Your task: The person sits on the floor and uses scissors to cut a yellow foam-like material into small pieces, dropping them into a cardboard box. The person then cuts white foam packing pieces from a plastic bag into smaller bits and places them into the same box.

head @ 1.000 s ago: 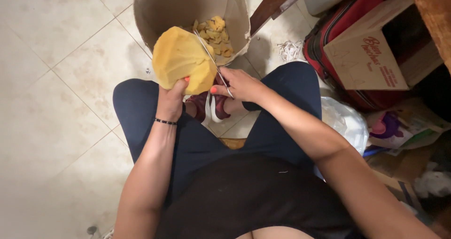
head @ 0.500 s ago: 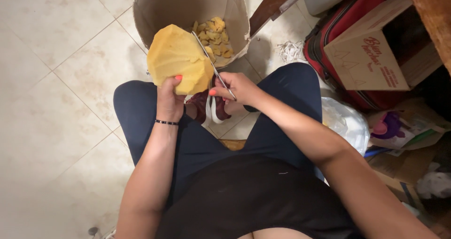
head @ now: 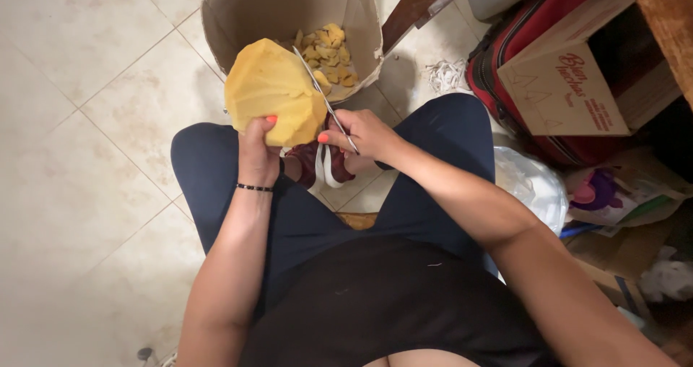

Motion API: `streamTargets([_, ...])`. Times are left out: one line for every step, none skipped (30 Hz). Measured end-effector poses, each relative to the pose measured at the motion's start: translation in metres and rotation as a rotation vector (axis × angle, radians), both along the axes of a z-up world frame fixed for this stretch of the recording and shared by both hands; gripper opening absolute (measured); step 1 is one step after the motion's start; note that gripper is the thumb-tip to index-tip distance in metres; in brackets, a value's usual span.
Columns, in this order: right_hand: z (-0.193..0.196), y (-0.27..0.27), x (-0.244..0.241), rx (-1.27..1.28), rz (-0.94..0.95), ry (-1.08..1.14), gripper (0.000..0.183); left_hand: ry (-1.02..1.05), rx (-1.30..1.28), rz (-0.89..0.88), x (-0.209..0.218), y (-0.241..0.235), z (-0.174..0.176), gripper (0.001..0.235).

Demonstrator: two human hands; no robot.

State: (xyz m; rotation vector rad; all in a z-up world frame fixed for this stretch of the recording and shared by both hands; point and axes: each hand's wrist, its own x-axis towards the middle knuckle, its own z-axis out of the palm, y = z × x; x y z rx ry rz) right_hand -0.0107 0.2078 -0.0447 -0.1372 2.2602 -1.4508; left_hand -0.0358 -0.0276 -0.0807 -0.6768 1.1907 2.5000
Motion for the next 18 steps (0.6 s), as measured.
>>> streamTargets([0.000, -0.004, 0.002, 0.001, -0.002, 0.000, 0.044, 0.000, 0.001, -0.002, -0.001, -0.001, -0.009, 0.055])
streamTargets([0.001, -0.009, 0.004, -0.069, -0.080, -0.063, 0.041, -0.035, 0.005, 0.019, -0.002, -0.002, -0.018, 0.056])
streamTargets([0.001, -0.013, 0.006, -0.138, -0.156, -0.125, 0.038, -0.070, 0.010, 0.040, -0.003, -0.002, -0.027, 0.057])
streamTargets([-0.002, -0.010, 0.006, -0.137, -0.157, -0.123, 0.038, -0.068, 0.011, 0.039, -0.004, -0.001, -0.021, 0.057])
streamTargets([-0.005, -0.008, 0.005, -0.168, -0.158, -0.150, 0.035, -0.102, 0.031, 0.078, -0.004, -0.001, -0.015, 0.060])
streamTargets([-0.008, -0.005, 0.005, -0.199, -0.159, -0.177, 0.031, -0.137, 0.050, 0.116, -0.005, -0.001, -0.009, 0.062])
streamTargets([-0.015, -0.002, 0.003, -0.199, -0.154, -0.178, 0.031, -0.137, 0.050, 0.121, -0.005, 0.000, -0.003, 0.062])
streamTargets([-0.023, 0.002, 0.001, -0.221, -0.088, -0.212, 0.032, -0.125, 0.049, 0.125, -0.005, 0.000, 0.003, 0.063])
streamTargets([-0.031, 0.007, 0.001, -0.243, -0.028, -0.248, 0.032, -0.115, 0.048, 0.121, -0.005, 0.002, 0.008, 0.065])
streamTargets([-0.032, 0.011, 0.004, -0.244, -0.031, -0.250, 0.032, -0.117, 0.047, 0.119, -0.001, 0.002, 0.014, 0.065])
streamTargets([-0.033, 0.016, 0.003, -0.271, -0.002, -0.261, 0.037, -0.109, 0.050, 0.106, -0.001, 0.003, 0.020, 0.064])
streamTargets([-0.034, 0.021, 0.002, -0.298, 0.027, -0.272, 0.043, -0.101, 0.053, 0.093, -0.001, 0.003, 0.026, 0.062])
streamTargets([-0.031, 0.024, 0.003, -0.298, 0.031, -0.274, 0.043, -0.102, 0.053, 0.097, 0.000, 0.004, 0.027, 0.062])
streamTargets([-0.028, 0.028, 0.004, -0.296, 0.031, -0.259, 0.057, -0.062, 0.071, 0.050, 0.002, 0.005, 0.027, 0.059])
streamTargets([-0.025, 0.033, 0.005, -0.292, 0.025, -0.240, 0.077, -0.019, 0.092, -0.003, 0.001, 0.009, 0.027, 0.055])
streamTargets([-0.015, 0.027, 0.004, -0.289, 0.023, -0.238, 0.077, -0.018, 0.095, -0.005, 0.005, 0.009, 0.021, 0.055])
streamTargets([-0.005, 0.023, 0.002, -0.284, -0.077, -0.127, 0.068, 0.056, 0.120, -0.096, 0.007, 0.010, 0.016, 0.055])
streamTargets([0.007, 0.019, 0.001, -0.279, -0.176, -0.015, 0.063, 0.129, 0.145, -0.186, 0.009, 0.011, 0.011, 0.056])
